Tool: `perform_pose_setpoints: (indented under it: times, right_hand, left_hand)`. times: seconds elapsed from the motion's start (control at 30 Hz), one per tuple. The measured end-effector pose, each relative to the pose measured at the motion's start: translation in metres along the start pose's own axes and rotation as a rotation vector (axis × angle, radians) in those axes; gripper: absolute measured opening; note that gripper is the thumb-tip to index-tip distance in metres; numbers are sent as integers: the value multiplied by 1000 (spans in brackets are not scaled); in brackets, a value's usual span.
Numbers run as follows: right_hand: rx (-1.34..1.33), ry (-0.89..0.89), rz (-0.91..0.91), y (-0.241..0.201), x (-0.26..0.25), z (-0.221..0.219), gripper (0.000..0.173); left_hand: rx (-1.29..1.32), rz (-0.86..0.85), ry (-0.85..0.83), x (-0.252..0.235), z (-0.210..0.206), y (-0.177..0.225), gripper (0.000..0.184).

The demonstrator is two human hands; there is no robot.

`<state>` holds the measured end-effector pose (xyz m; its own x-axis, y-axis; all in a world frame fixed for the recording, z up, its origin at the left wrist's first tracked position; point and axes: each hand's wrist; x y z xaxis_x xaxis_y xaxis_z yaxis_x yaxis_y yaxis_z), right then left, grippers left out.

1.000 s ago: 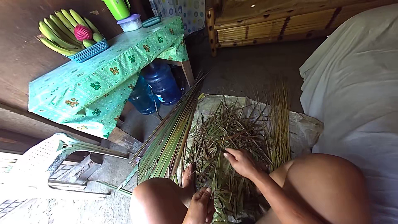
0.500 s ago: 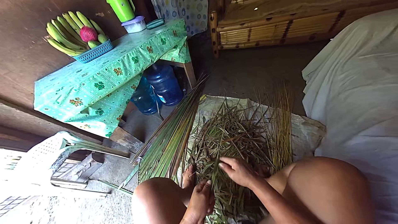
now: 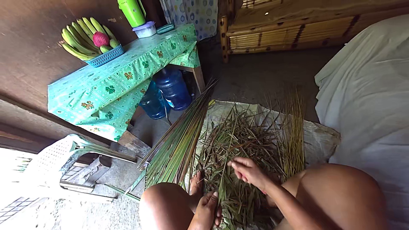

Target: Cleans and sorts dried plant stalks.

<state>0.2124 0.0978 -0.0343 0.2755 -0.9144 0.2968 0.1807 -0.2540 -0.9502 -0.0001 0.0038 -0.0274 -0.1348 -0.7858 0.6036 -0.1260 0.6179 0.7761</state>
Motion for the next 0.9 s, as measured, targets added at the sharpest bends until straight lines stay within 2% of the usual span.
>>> perform_pose_setpoints:
  times: [0.1, 0.17, 0.37, 0.53, 0.6, 0.67, 0.8, 0.87, 0.9]
  right_hand:
    - [146, -220, 126, 10, 16, -20, 32]
    - [205, -317, 133, 16, 21, -30, 29]
    - [230, -36, 162, 16, 7, -9, 33]
    - [429, -213, 352, 17, 25, -27, 35]
    - [512, -138, 453, 21, 24, -30, 35]
    - [591, -7, 428, 21, 14, -19, 35]
    - [600, 203, 189, 12, -10, 8, 39]
    - [537, 234, 130, 9, -13, 17, 38]
    - [510, 193, 130, 7, -9, 16, 36]
  left_hand:
    - [13, -2, 66, -5, -1, 7, 30]
    - [1, 4, 72, -8, -3, 11, 29]
    - [-43, 22, 2, 1, -1, 0, 31]
    - [24, 18, 19, 3, 5, -6, 33]
    - [39, 21, 15, 6, 7, -4, 32]
    - [49, 32, -5, 11, 6, -3, 32]
    - [39, 47, -14, 18, 4, -7, 31]
    - [35, 60, 1, 19, 5, -8, 30]
    - [32, 60, 13, 17, 6, -8, 30]
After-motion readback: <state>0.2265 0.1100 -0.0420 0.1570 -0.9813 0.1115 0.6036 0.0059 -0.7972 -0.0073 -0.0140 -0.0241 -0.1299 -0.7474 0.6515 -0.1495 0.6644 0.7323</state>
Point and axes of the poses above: each hand's wrist, its own x-axis away from the middle knuckle, its own z-axis out of the back of the hand, y = z × x, and after that the axes turned 6 degrees about y, right-handed
